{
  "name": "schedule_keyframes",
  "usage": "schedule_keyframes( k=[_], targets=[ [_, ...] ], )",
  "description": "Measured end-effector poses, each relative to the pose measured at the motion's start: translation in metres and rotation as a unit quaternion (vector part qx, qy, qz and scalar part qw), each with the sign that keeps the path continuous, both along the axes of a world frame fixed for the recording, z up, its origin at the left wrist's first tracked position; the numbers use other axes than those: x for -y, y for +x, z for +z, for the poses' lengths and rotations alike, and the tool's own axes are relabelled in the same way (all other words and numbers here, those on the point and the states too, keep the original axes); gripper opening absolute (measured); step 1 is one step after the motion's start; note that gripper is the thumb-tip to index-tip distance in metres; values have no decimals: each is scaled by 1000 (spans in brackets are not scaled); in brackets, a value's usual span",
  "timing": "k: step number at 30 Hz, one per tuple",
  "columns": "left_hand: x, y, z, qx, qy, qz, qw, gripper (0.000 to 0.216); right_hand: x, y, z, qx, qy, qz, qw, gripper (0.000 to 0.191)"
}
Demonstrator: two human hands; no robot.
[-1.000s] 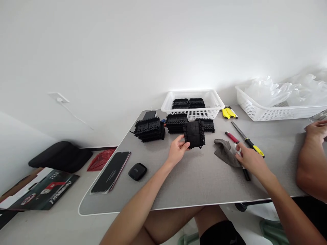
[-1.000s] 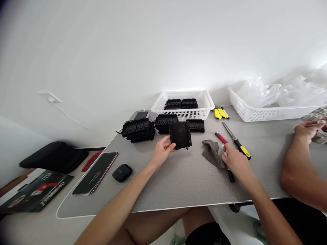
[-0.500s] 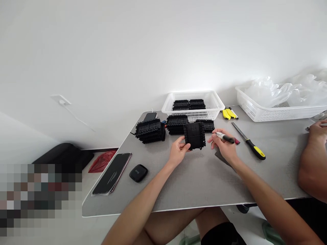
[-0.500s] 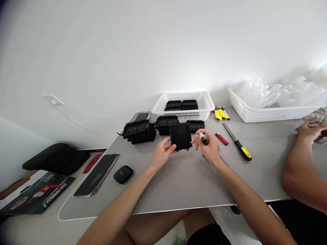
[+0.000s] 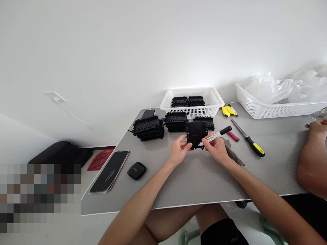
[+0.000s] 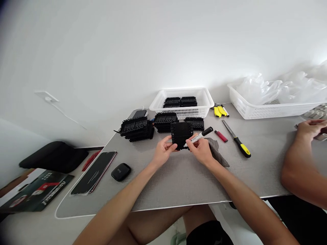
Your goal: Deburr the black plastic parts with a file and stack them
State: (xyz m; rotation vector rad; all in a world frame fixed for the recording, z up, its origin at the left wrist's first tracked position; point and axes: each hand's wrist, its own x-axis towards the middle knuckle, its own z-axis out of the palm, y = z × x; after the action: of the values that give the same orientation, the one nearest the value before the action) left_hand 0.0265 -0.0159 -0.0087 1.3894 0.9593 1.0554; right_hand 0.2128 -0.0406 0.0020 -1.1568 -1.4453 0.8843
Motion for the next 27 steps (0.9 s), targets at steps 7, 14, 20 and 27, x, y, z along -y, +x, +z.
schedule_keyframes(
  k=[7, 14, 20, 27],
  targets=[
    [2, 0, 5, 2, -5, -5, 1000, 63, -1, 2, -3, 44, 11, 1, 999, 32],
    [3, 1, 6, 2, -5, -3, 1000, 63, -2, 2, -5, 70, 17, 0, 997, 33],
    [3, 1, 4, 8, -4, -4, 1000, 62, -2, 2, -2, 77, 17, 3, 997, 31],
    [3, 2, 2, 4, -3, -3, 1000, 64, 0, 4, 3, 83, 6, 7, 997, 29]
  ],
)
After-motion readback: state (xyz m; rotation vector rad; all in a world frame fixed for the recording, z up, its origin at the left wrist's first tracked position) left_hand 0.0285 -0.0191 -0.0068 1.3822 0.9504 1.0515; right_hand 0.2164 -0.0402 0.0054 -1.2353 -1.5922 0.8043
